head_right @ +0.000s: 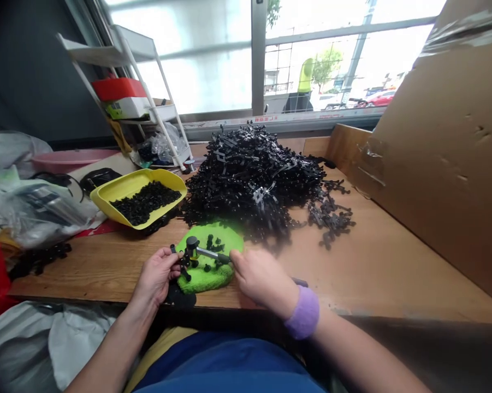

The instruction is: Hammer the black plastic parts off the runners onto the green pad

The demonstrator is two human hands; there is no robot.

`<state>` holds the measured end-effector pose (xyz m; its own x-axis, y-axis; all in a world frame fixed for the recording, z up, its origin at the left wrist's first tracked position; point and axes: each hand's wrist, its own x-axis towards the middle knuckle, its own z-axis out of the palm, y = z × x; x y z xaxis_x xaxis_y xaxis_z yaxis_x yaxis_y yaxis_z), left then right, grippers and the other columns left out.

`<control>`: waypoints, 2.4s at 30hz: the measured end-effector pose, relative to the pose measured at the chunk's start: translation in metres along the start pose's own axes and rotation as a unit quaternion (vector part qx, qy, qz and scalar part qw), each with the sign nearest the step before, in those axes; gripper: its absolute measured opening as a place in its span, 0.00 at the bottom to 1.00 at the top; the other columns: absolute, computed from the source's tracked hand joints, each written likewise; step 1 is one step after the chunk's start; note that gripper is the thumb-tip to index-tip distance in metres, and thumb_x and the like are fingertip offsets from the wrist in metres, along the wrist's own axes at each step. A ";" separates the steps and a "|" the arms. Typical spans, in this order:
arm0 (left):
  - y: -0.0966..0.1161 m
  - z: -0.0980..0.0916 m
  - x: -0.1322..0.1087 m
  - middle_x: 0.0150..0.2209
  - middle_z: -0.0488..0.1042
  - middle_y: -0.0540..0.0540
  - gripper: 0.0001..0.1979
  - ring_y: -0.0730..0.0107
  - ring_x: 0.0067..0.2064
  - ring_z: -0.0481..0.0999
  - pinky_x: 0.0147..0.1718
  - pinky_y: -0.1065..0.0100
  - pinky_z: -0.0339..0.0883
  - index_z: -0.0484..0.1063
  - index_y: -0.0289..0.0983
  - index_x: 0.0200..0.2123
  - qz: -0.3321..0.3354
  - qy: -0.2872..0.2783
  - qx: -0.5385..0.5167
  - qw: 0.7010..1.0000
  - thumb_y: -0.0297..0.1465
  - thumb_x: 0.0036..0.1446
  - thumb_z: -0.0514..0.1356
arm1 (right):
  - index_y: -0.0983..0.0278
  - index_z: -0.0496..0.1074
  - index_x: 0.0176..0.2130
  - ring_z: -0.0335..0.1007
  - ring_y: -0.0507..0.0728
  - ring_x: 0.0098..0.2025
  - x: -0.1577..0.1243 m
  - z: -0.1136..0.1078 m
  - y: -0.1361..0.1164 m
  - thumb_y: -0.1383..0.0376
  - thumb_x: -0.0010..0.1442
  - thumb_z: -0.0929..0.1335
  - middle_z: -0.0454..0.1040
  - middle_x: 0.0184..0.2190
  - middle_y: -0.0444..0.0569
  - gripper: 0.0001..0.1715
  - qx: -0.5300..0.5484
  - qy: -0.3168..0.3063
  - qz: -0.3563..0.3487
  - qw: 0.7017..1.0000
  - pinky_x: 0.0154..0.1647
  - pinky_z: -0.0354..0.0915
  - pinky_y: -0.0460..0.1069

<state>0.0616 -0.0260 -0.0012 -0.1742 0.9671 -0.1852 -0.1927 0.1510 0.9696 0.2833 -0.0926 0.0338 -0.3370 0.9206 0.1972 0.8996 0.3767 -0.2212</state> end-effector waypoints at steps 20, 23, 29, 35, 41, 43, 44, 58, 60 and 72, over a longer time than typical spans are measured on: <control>0.006 0.004 -0.028 0.22 0.67 0.53 0.13 0.85 0.18 0.63 0.13 0.83 0.53 0.66 0.31 0.32 -0.071 -0.174 0.040 0.981 0.29 0.45 0.65 | 0.63 0.62 0.34 0.61 0.55 0.31 -0.065 0.001 0.031 0.60 0.68 0.54 0.66 0.29 0.45 0.15 0.296 0.036 0.056 0.953 0.30 0.55 0.48; 0.007 0.006 -0.027 0.22 0.67 0.52 0.12 0.85 0.18 0.63 0.12 0.83 0.51 0.66 0.31 0.32 -0.077 -0.178 0.062 0.979 0.29 0.45 0.65 | 0.63 0.60 0.31 0.60 0.53 0.28 -0.064 0.002 0.030 0.60 0.68 0.54 0.64 0.27 0.44 0.16 0.290 0.027 0.056 0.955 0.29 0.55 0.48; 0.008 0.006 -0.025 0.23 0.68 0.51 0.12 0.86 0.18 0.62 0.12 0.83 0.50 0.67 0.31 0.33 -0.078 -0.192 0.092 0.974 0.30 0.46 0.64 | 0.63 0.61 0.32 0.60 0.54 0.29 -0.060 0.003 0.029 0.61 0.68 0.54 0.64 0.27 0.44 0.15 0.256 0.027 0.057 0.965 0.28 0.54 0.48; 0.007 0.007 -0.024 0.22 0.69 0.51 0.12 0.85 0.17 0.62 0.12 0.83 0.51 0.67 0.31 0.32 -0.082 -0.199 0.112 0.970 0.30 0.45 0.64 | 0.63 0.60 0.32 0.59 0.54 0.26 -0.049 -0.006 0.024 0.62 0.68 0.55 0.64 0.25 0.44 0.13 0.198 0.039 0.033 0.979 0.26 0.52 0.47; 0.007 0.008 -0.022 0.18 0.66 0.54 0.13 0.85 0.14 0.61 0.10 0.82 0.51 0.67 0.32 0.29 -0.082 -0.194 0.118 0.970 0.31 0.41 0.66 | 0.63 0.58 0.33 0.56 0.52 0.21 -0.032 -0.014 0.015 0.67 0.66 0.55 0.62 0.22 0.43 0.10 0.093 0.036 0.003 0.995 0.22 0.47 0.47; 0.007 0.008 -0.021 0.17 0.65 0.55 0.13 0.86 0.13 0.59 0.10 0.82 0.51 0.67 0.32 0.28 -0.080 -0.200 0.123 0.969 0.32 0.41 0.66 | 0.63 0.59 0.32 0.54 0.52 0.19 -0.029 -0.016 0.014 0.66 0.65 0.56 0.62 0.20 0.43 0.10 0.028 0.008 0.002 1.000 0.21 0.43 0.48; 0.008 0.008 -0.021 0.17 0.65 0.55 0.13 0.86 0.13 0.59 0.10 0.82 0.51 0.67 0.32 0.28 -0.077 -0.199 0.124 0.969 0.32 0.40 0.67 | 0.63 0.60 0.32 0.55 0.52 0.19 -0.028 -0.018 0.014 0.65 0.66 0.56 0.62 0.20 0.44 0.10 0.016 0.015 0.004 1.000 0.21 0.43 0.48; 0.006 0.009 -0.017 0.15 0.65 0.54 0.12 0.85 0.13 0.59 0.10 0.82 0.51 0.67 0.31 0.27 -0.081 -0.205 0.135 0.966 0.31 0.41 0.66 | 0.63 0.62 0.33 0.56 0.53 0.19 -0.024 -0.021 0.011 0.66 0.65 0.56 0.65 0.21 0.45 0.10 -0.030 -0.003 -0.008 1.000 0.20 0.42 0.48; 0.006 0.010 -0.018 0.15 0.65 0.54 0.12 0.85 0.13 0.59 0.10 0.82 0.51 0.67 0.31 0.28 -0.084 -0.200 0.138 0.966 0.31 0.41 0.66 | 0.63 0.63 0.34 0.57 0.53 0.19 -0.023 -0.018 0.010 0.66 0.66 0.56 0.65 0.21 0.45 0.11 -0.045 0.002 -0.005 0.999 0.21 0.42 0.48; 0.012 -0.008 0.003 0.23 0.70 0.51 0.06 0.83 0.19 0.69 0.17 0.83 0.67 0.68 0.31 0.26 -0.026 -0.043 -0.100 0.994 0.18 0.46 0.61 | 0.62 0.65 0.46 0.65 0.55 0.36 -0.045 -0.012 0.031 0.64 0.68 0.54 0.70 0.36 0.48 0.15 0.292 0.061 0.052 0.953 0.36 0.59 0.48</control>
<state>0.0507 -0.0229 0.0084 -0.0780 0.9740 -0.2126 -0.3894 0.1666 0.9059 0.3297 -0.1235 0.0298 -0.1878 0.9506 0.2473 0.6055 0.3103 -0.7329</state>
